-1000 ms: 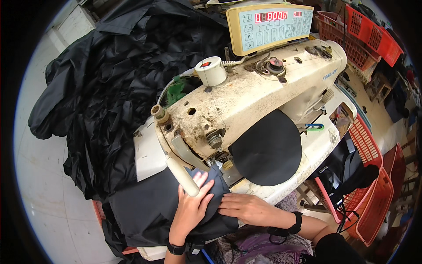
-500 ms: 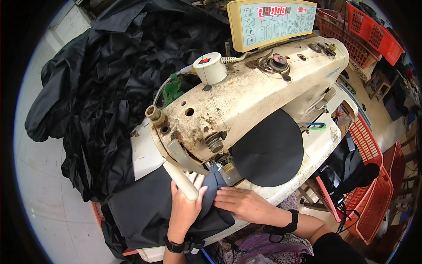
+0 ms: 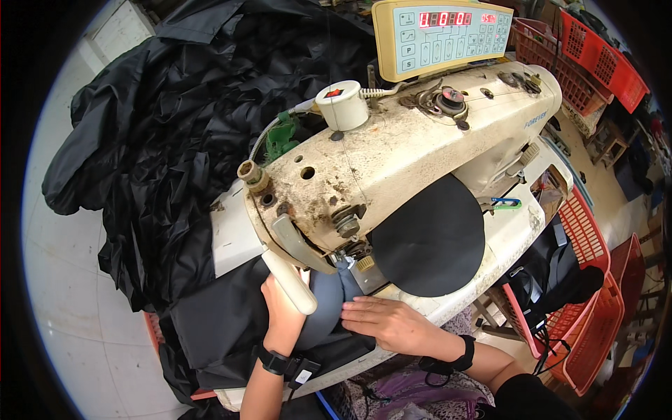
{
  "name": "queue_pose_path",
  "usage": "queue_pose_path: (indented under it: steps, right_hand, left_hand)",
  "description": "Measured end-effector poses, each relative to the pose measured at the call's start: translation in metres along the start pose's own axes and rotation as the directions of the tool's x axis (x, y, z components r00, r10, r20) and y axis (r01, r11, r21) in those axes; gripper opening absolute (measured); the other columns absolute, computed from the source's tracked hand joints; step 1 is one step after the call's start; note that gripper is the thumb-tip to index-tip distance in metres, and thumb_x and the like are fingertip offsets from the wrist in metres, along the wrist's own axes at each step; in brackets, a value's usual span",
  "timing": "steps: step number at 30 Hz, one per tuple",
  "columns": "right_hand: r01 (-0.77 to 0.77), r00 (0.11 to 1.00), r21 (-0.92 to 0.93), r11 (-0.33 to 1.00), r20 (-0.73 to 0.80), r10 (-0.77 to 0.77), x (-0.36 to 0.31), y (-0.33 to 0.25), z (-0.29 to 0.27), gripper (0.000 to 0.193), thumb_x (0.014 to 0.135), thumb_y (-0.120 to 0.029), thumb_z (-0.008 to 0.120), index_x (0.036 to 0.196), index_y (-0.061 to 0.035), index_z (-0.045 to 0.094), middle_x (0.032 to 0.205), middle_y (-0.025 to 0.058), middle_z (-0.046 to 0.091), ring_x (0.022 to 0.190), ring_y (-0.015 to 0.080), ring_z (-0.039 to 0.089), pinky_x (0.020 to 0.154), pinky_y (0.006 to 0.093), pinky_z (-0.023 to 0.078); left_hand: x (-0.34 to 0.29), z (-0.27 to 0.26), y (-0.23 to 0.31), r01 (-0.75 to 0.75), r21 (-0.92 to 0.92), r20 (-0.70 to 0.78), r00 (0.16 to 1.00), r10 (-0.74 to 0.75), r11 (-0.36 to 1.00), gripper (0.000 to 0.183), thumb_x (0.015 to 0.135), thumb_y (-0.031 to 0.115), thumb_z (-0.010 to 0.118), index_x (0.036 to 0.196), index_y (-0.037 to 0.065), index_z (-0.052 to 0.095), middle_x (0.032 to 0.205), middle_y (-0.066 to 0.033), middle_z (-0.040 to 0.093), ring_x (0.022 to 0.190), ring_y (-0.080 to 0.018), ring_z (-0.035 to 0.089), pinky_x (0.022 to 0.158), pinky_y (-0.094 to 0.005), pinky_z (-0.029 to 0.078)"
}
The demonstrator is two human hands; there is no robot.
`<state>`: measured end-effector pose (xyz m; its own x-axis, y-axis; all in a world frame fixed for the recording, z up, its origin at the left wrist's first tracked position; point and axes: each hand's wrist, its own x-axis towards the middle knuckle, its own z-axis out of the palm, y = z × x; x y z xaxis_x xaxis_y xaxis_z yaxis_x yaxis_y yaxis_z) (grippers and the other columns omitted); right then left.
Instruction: Operating an industrial sewing machine to join pieces of black fabric.
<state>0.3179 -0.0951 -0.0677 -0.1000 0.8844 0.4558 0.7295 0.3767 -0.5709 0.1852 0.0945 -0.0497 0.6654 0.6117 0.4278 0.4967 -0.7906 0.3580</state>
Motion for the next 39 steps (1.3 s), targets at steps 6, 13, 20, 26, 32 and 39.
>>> queue_pose_path:
  steps: [6, 13, 20, 26, 32, 39]
  right_hand:
    - [-0.017, 1.000, 0.015, 1.000, 0.010, 0.016, -0.001, 0.001, -0.001, 0.038, 0.070, 0.002, 0.066, 0.108, 0.0023, 0.068, 0.123, 0.0155, 0.066, 0.123, 0.0299, 0.059, 0.111, 0.0404, 0.045]
    - [0.031, 0.999, 0.077, 0.997, -0.026, -0.029, -0.003, 0.002, 0.004, 0.037, 0.068, 0.001, 0.066, 0.105, 0.0008, 0.067, 0.114, 0.0135, 0.067, 0.119, 0.0307, 0.060, 0.109, 0.0404, 0.046]
    - [-0.022, 1.000, -0.037, 0.999, -0.016, 0.021, 0.004, -0.002, 0.004, 0.036, 0.072, -0.002, 0.064, 0.108, 0.0000, 0.067, 0.116, 0.0127, 0.066, 0.117, 0.0292, 0.061, 0.110, 0.0394, 0.045]
    - [-0.068, 0.997, -0.118, 0.991, -0.038, 0.063, 0.004, -0.004, 0.005, 0.032, 0.077, -0.008, 0.063, 0.107, 0.0011, 0.067, 0.116, 0.0139, 0.066, 0.118, 0.0287, 0.061, 0.111, 0.0394, 0.044]
    - [-0.095, 0.993, -0.116, 0.989, -0.084, 0.086, 0.003, -0.007, 0.009, 0.034, 0.077, -0.007, 0.062, 0.110, -0.0025, 0.069, 0.116, 0.0110, 0.068, 0.117, 0.0278, 0.062, 0.109, 0.0403, 0.047]
    - [-0.133, 0.989, -0.175, 0.976, -0.088, 0.118, 0.010, -0.009, 0.007, 0.030, 0.080, -0.008, 0.062, 0.108, -0.0023, 0.069, 0.118, 0.0111, 0.068, 0.117, 0.0268, 0.063, 0.109, 0.0397, 0.047]
  left_hand:
    - [-0.011, -0.022, 0.000, 0.070, -0.335, 0.292, 0.956, 0.032, 0.940, 0.016, 0.090, 0.008, 0.063, 0.104, 0.003, 0.070, 0.103, -0.0199, 0.068, 0.103, -0.0382, 0.062, 0.092, -0.0430, 0.043]
    - [-0.033, -0.032, 0.032, -0.010, -0.120, 0.482, 0.874, 0.067, 0.993, 0.046, 0.096, 0.014, 0.060, 0.142, 0.015, 0.055, 0.156, -0.0135, 0.040, 0.143, -0.0401, 0.033, 0.116, -0.0467, 0.027]
    - [-0.033, -0.010, 0.041, 0.003, 0.027, 0.306, 0.952, -0.011, 1.000, 0.043, 0.098, 0.017, 0.061, 0.140, 0.012, 0.056, 0.149, -0.0227, 0.045, 0.140, -0.0446, 0.037, 0.110, -0.0469, 0.036]
    - [-0.022, -0.003, 0.044, -0.091, 0.067, 0.145, 0.986, 0.081, 0.994, 0.040, 0.094, 0.017, 0.066, 0.132, 0.006, 0.061, 0.129, -0.0238, 0.059, 0.123, -0.0427, 0.050, 0.105, -0.0477, 0.040]
    - [-0.021, 0.004, 0.039, -0.108, 0.085, 0.078, 0.992, 0.102, 0.990, 0.038, 0.094, 0.017, 0.066, 0.127, 0.000, 0.063, 0.120, -0.0232, 0.062, 0.115, -0.0418, 0.053, 0.102, -0.0483, 0.041]
    - [-0.018, 0.009, 0.033, -0.105, 0.069, 0.059, 0.993, 0.101, 0.992, 0.034, 0.094, 0.017, 0.067, 0.123, -0.001, 0.065, 0.115, -0.0227, 0.065, 0.110, -0.0411, 0.058, 0.099, -0.0464, 0.043]
